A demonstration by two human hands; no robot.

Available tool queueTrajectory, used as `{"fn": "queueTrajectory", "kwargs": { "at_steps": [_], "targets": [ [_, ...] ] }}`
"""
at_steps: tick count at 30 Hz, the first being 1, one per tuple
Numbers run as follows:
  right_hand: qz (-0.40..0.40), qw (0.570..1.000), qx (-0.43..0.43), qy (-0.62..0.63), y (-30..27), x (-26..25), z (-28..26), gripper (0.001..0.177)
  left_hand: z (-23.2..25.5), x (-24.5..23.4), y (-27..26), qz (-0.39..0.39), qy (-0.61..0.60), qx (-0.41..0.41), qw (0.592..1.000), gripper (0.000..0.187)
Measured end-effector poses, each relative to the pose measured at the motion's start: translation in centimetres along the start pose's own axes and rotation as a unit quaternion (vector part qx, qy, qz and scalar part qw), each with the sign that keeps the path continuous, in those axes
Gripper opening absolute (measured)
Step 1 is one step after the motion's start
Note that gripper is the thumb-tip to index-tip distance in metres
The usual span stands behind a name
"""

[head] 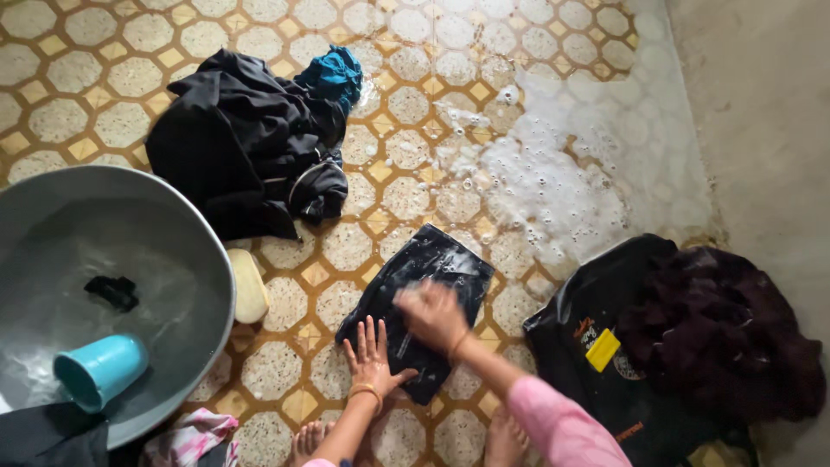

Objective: The person sits on a tiled floor and hand-washes clothes using a yellow bar of soap and water from a metal basin. They scrub a dark garment and then a pink and white patterned cloth, repeatedly rubbing and rinsing them on the floor.

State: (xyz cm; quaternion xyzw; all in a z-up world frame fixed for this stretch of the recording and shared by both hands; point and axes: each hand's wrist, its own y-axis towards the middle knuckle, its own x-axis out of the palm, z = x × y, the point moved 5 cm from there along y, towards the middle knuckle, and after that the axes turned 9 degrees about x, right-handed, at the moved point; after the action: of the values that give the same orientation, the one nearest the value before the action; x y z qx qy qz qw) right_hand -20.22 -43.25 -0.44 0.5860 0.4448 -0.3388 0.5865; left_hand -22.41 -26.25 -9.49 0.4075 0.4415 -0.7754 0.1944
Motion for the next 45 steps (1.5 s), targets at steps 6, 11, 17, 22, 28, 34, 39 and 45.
{"fn": "queueTrajectory", "kwargs": {
  "at_steps": [6,11,17,22,28,34,39,45],
  "targets": [
    [0.058,0.949,0.216,-0.223,7.2,1.0,10.0,0.03,0.9,-2.7,-0.9,0.048,-0.02,0.013,0.999,0.145],
    [-0.087,0.983,-0.09,0.133,-4.5,-2.9,-6.0,0.049,0.6,-1.9,-0.6,-0.012,0.039,0.01,0.999,0.143],
    [0.086,0.927,0.231,-0.282,4.3,2.0,15.6,0.027,0.7,-2.1,-0.9,0.031,-0.014,0.015,0.999,0.143],
    [0.043,0.926,0.043,-0.373,7.0,1.1,4.5,0.038,1.0,-2.8,-0.8,-0.018,0.009,0.008,1.0,0.14],
    [-0.04,0.995,0.021,-0.093,7.4,3.2,0.4,0.039,0.7,-1.9,-0.4,0.021,-0.006,0.016,1.0,0.14],
    [-0.07,0.946,0.209,-0.237,11.7,6.5,10.5,0.049,0.7,-2.7,-0.8,0.019,-0.013,0.013,1.0,0.141],
    [-0.109,0.994,-0.001,0.02,4.4,4.8,-5.3,0.046,0.7,-0.9,0.5,-0.119,0.019,0.008,0.993,0.133],
    [-0.03,0.91,0.307,-0.278,12.9,7.0,17.3,0.064,0.6,-1.6,0.0,0.044,-0.01,0.023,0.999,0.143]
  ]
}}
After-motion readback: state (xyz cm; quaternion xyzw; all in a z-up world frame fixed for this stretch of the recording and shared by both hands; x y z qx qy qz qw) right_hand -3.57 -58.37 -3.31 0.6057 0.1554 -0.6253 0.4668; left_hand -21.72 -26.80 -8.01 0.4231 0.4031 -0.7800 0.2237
